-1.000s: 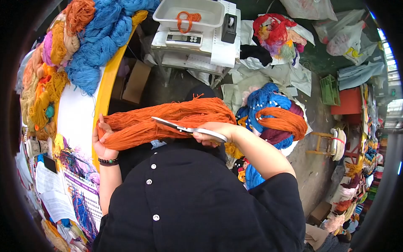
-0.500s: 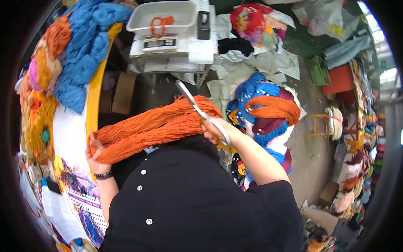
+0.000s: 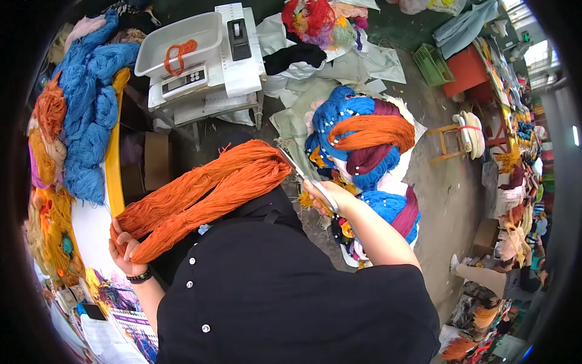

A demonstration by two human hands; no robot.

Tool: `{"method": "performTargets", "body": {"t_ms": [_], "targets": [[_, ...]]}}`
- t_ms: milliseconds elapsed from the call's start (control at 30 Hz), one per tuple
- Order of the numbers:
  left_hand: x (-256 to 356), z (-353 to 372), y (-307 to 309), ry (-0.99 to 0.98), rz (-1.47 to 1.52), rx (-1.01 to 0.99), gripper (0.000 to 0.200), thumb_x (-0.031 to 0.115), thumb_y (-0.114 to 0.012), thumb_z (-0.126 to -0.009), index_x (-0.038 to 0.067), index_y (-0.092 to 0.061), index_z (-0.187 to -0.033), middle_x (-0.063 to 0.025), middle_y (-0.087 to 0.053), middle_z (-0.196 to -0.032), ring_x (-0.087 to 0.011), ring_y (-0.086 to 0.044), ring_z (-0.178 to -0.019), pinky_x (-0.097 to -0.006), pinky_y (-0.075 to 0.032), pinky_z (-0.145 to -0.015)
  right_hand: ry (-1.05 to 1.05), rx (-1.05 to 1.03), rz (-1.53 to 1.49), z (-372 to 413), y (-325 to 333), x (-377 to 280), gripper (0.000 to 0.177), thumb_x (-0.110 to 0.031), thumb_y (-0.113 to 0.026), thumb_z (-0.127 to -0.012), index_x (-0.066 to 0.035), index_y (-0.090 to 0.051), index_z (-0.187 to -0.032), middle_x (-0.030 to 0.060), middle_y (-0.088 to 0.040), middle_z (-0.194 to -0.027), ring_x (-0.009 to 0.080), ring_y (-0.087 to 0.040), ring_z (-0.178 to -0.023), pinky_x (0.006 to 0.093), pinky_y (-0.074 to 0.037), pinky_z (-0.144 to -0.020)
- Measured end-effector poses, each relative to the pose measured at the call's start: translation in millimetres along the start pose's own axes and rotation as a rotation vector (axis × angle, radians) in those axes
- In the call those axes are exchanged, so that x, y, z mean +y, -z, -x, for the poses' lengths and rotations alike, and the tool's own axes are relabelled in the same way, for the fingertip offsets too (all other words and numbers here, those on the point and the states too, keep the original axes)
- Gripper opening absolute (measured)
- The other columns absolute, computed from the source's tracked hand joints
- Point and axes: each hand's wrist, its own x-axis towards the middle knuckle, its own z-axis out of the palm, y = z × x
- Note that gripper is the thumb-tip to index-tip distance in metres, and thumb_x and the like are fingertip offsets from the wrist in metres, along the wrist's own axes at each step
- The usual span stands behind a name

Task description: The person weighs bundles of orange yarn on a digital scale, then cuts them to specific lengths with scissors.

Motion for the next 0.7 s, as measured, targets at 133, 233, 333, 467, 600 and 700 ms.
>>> {"method": "performTargets", "body": {"t_ms": [133,233,333,467,600,700], "targets": [[-0.4,2.8,-0.8,-0.012,0.004,0.017,0.052,0.028,-0.043,-0.098,0.010,-0.029,-0.145,-0.0077,-0.062,-0.101,-0.0071,-0.049,-0.051,-0.0255,-0.047,-0.057,-0.042,-0.022,0.002,-2.9,1.8,-4.2,0.058,-0.064,-0.047,-0.087,-0.006,-0.051,-0.080,0.0015,-0.048,-0.058,0.0105,-0.044,-0.044,0.0243,-0.036,-0.044],[0.3,4.3,0.3,-0.019,0.009,0.023,0.052,0.028,-0.043,-0.098,0.010,-0.030,-0.144,-0.0074,-0.062,-0.101,-0.0069,-0.049,-0.051,-0.0253,-0.047,-0.058,-0.034,-0.075,-0.001,-2.7,1.2,-7.5,0.059,-0.065,-0.045,-0.087,-0.007,-0.050,-0.080,0.0016,-0.048,-0.058,0.0107,-0.044,-0.044,0.0241,-0.035,-0.044],[-0.5,4.5,1.7,-0.021,0.007,0.018,0.051,0.028,-0.042,-0.098,0.010,-0.030,-0.144,-0.0073,-0.062,-0.101,-0.0067,-0.049,-0.051,-0.0249,-0.047,-0.059,0.078,-0.148,-0.122,-5.9,2.7,-4.0,0.061,-0.067,-0.044,-0.087,-0.007,-0.049,-0.081,0.0017,-0.048,-0.058,0.0105,-0.043,-0.044,0.0240,-0.034,-0.044],[-2.0,5.0,-0.4,-0.026,0.001,0.026,0.051,0.028,-0.042,-0.098,0.011,-0.030,-0.144,-0.0071,-0.062,-0.101,-0.0066,-0.050,-0.052,-0.0251,-0.048,-0.060,0.090,-0.075,-0.179,-10.8,0.3,-6.4,0.062,-0.068,-0.043,-0.086,-0.007,-0.049,-0.080,0.0015,-0.047,-0.059,0.0104,-0.042,-0.044,0.0241,-0.034,-0.044],[-0.5,5.7,0.5,-0.025,0.003,0.017,0.051,0.028,-0.043,-0.097,0.010,-0.031,-0.144,-0.0069,-0.062,-0.101,-0.0066,-0.051,-0.052,-0.0253,-0.048,-0.061,0.110,-0.073,-0.136,-16.7,-5.5,-9.7,0.062,-0.069,-0.044,-0.086,-0.007,-0.050,-0.077,0.0012,-0.046,-0.060,0.0101,-0.041,-0.044,0.0240,-0.035,-0.044],[-0.3,6.7,-3.6,-0.032,-0.002,0.021,0.051,0.028,-0.043,-0.097,0.010,-0.032,-0.143,-0.0068,-0.062,-0.100,-0.0064,-0.050,-0.053,-0.0256,-0.048,-0.061,0.140,-0.016,-0.099,-15.8,-10.1,-11.5,0.052,-0.058,-0.051,-0.088,-0.006,-0.051,-0.078,0.0007,-0.048,-0.061,0.0093,-0.043,-0.045,0.0237,-0.035,-0.042]]}}
